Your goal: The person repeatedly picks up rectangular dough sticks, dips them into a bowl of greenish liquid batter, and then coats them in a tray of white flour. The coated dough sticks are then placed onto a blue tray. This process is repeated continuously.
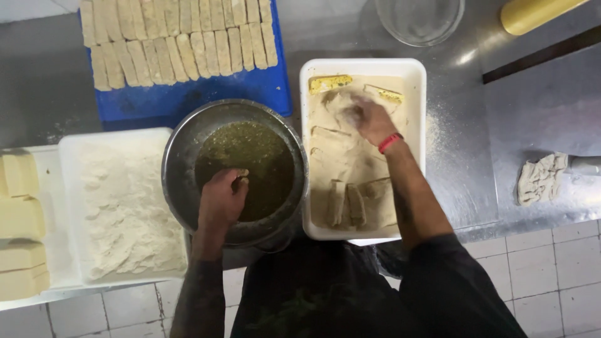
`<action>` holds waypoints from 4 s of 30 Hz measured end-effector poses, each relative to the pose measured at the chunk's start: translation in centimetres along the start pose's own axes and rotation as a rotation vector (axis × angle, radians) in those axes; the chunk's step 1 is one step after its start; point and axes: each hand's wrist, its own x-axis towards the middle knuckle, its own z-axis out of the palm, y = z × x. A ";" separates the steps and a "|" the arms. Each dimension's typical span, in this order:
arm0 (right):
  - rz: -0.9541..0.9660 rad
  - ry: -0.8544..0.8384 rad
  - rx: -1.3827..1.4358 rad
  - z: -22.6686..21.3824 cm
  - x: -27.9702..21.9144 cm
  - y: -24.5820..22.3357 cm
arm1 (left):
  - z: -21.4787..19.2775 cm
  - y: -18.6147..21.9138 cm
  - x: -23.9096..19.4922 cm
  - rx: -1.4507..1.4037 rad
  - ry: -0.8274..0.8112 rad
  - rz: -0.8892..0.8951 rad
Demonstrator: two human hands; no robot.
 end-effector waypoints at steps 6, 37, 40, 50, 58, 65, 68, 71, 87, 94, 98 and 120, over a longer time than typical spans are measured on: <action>-0.104 0.177 -0.297 -1.1 -1.1 -5.1 | 0.7 -1.2 0.1 -0.033 -0.001 0.011; 0.245 -0.049 -0.600 -1.2 -5.1 4.6 | 0.6 0.3 0.4 -0.014 0.004 0.073; 0.294 -0.100 -0.423 -3.6 -5.3 -2.4 | -0.1 0.6 0.4 -0.017 -0.037 0.030; 0.068 -0.288 -0.404 2.0 -2.5 4.6 | 0.1 -0.5 0.2 -0.052 -0.011 0.048; -0.063 0.560 -0.507 1.2 0.4 8.8 | -0.5 -0.8 0.2 -0.041 0.025 0.037; 0.110 0.188 -0.574 1.3 2.3 5.9 | -0.3 -0.4 0.7 -0.043 -0.015 0.071; 0.157 0.051 -0.026 -1.6 1.1 1.1 | 0.3 -0.4 0.7 -0.033 0.009 0.070; 0.408 0.005 0.602 -3.9 -0.5 -2.0 | 0.2 -0.1 0.5 -0.031 0.022 0.069; 0.258 0.014 -0.596 2.0 0.8 4.8 | 1.5 -0.7 -0.3 0.055 0.011 0.043; 0.131 -0.030 -0.527 4.3 -0.4 2.6 | 0.1 0.8 -1.0 -0.054 0.011 0.032; 0.185 -0.267 -0.041 0.2 -0.6 -1.6 | 1.0 -0.6 -0.9 -0.050 -0.032 0.008; 1.094 0.261 1.667 0.6 3.5 -6.1 | 0.8 -1.8 -0.5 -0.075 -0.003 0.031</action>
